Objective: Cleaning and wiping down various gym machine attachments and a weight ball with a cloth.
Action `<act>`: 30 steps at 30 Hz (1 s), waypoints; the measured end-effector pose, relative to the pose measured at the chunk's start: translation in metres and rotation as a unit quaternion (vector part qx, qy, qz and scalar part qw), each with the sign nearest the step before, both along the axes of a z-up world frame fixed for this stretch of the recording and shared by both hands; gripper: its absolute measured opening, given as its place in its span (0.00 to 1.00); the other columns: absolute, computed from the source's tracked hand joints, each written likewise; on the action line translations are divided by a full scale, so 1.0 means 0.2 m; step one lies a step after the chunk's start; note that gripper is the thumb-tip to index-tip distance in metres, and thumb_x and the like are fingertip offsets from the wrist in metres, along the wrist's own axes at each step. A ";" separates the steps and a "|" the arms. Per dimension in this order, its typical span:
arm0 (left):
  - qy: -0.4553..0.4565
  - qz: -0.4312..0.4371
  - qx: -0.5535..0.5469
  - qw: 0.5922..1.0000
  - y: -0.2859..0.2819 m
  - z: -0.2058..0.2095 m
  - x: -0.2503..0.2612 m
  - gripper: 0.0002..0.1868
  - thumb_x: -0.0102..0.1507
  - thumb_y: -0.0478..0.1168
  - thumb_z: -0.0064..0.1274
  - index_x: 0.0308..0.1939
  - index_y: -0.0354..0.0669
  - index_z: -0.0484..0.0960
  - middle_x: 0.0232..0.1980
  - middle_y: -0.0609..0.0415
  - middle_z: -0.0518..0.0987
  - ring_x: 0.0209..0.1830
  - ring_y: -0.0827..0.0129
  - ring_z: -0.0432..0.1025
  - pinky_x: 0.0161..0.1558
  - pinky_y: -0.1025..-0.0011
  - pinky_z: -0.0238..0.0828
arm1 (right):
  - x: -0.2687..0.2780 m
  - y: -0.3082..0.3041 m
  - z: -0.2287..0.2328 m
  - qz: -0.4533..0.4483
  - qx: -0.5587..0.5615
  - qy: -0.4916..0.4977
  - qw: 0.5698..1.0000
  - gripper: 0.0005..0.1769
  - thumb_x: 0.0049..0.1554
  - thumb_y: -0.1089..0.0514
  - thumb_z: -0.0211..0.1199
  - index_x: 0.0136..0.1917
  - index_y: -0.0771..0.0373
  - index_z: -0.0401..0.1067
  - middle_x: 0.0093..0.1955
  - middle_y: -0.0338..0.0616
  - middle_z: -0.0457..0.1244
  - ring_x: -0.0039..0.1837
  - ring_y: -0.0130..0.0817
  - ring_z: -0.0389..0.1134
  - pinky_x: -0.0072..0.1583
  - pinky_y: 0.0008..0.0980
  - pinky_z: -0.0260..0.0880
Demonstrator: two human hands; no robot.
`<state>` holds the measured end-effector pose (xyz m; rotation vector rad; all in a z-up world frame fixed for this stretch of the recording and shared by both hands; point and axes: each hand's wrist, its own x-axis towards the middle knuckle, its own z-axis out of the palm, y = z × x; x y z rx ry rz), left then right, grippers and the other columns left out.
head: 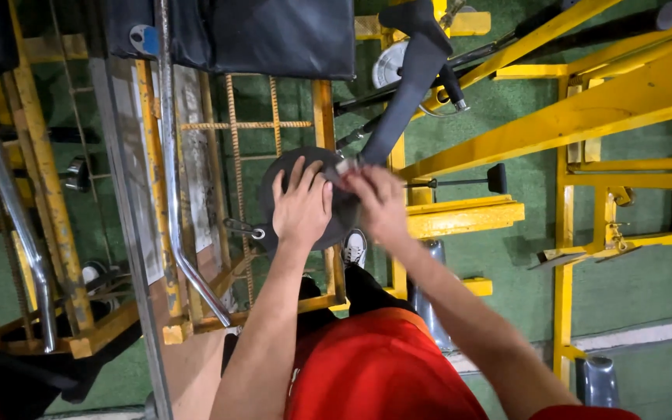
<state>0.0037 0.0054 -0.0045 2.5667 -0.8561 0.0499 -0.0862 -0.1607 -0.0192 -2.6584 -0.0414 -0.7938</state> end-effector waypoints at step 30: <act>0.015 0.003 -0.017 1.000 -0.01 0.02 0.02 0.14 0.72 0.46 0.42 0.47 0.46 0.82 0.64 0.56 0.76 0.73 0.59 0.63 0.70 0.45 0.54 | 0.53 -0.50 0.29 -0.151 -0.037 -0.032 0.987 0.24 0.64 0.65 0.58 0.73 0.53 0.67 0.70 0.51 0.58 0.71 0.56 0.59 0.71 0.54 0.61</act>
